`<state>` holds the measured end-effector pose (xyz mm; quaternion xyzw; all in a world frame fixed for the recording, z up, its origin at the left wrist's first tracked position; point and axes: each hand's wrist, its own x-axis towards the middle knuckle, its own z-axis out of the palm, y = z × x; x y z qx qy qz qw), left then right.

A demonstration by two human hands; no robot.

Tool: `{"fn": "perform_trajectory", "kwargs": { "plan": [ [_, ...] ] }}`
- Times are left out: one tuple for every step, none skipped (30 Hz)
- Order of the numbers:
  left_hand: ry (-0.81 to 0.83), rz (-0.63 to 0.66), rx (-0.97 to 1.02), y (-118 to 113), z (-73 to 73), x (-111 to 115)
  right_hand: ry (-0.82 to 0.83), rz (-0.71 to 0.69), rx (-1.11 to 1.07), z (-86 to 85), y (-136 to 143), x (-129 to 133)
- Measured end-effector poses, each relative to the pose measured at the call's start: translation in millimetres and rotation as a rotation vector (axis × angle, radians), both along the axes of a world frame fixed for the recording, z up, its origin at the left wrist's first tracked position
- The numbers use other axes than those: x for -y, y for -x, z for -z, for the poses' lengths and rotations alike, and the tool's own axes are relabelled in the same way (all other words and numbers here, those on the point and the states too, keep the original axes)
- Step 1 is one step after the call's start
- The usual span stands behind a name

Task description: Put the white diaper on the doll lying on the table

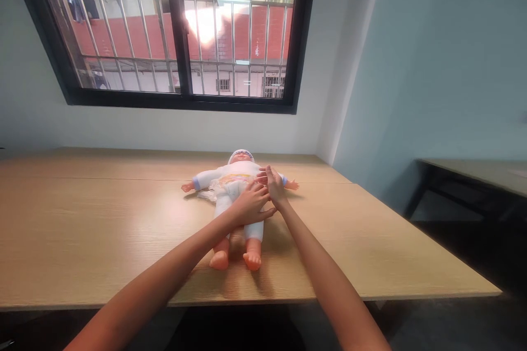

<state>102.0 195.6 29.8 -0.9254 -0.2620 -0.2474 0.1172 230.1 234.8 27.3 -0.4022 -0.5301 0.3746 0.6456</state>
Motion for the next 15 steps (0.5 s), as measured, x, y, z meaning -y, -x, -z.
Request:
{"fn": "perform_trajectory", "kwargs": {
  "plan": [
    [-0.007, 0.009, 0.006, -0.3, 0.6, -1.2, 0.003, -0.01, 0.005, -0.3, -0.4, 0.0],
    [-0.013, 0.016, 0.013, -0.4, 1.0, -2.0, 0.005, -0.018, 0.012, -0.4, -0.7, 0.0],
    [-0.017, 0.022, 0.017, -0.4, 1.1, -2.4, 0.007, -0.023, 0.019, -0.4, -1.0, -0.1],
    [-0.018, 0.025, 0.019, -0.3, 1.0, -2.3, 0.008, -0.029, 0.024, -0.2, -1.2, -0.3],
    [-0.017, 0.025, 0.016, -0.2, 0.5, -1.9, 0.008, -0.034, 0.027, 0.1, -1.2, -0.5],
    [-0.014, 0.023, 0.01, 0.0, -0.1, -1.1, 0.008, -0.041, 0.028, 0.5, -1.0, -0.7],
    [-0.01, 0.017, 0.004, 0.1, -0.9, -0.1, 0.007, -0.047, 0.026, 0.9, -0.6, -1.0],
    [-0.007, 0.011, -0.002, 0.3, -1.8, 1.0, 0.005, -0.05, 0.021, 1.4, -0.1, -1.2],
    [-0.004, 0.007, -0.008, 0.4, -2.7, 2.1, 0.004, -0.05, 0.016, 1.9, 0.6, -1.3],
    [-0.001, 0.003, -0.013, 0.5, -3.6, 3.1, 0.004, -0.046, 0.011, 2.3, 1.2, -1.4],
    [0.001, 0.001, -0.017, 0.6, -4.4, 4.0, 0.003, -0.04, 0.007, 2.7, 1.8, -1.4],
    [0.004, 0.001, -0.021, 0.6, -5.0, 4.7, 0.003, -0.034, 0.004, 3.0, 2.2, -1.5],
    [0.006, 0.001, -0.024, 0.7, -5.6, 5.4, 0.003, -0.029, 0.002, 3.4, 2.5, -1.6],
    [0.008, 0.002, -0.026, 0.7, -6.1, 5.9, 0.005, -0.028, 0.002, 3.8, 2.6, -1.8],
    [0.01, 0.001, -0.027, 0.7, -6.5, 6.3, 0.005, -0.029, 0.001, 4.2, 2.7, -2.0]
  ]
}}
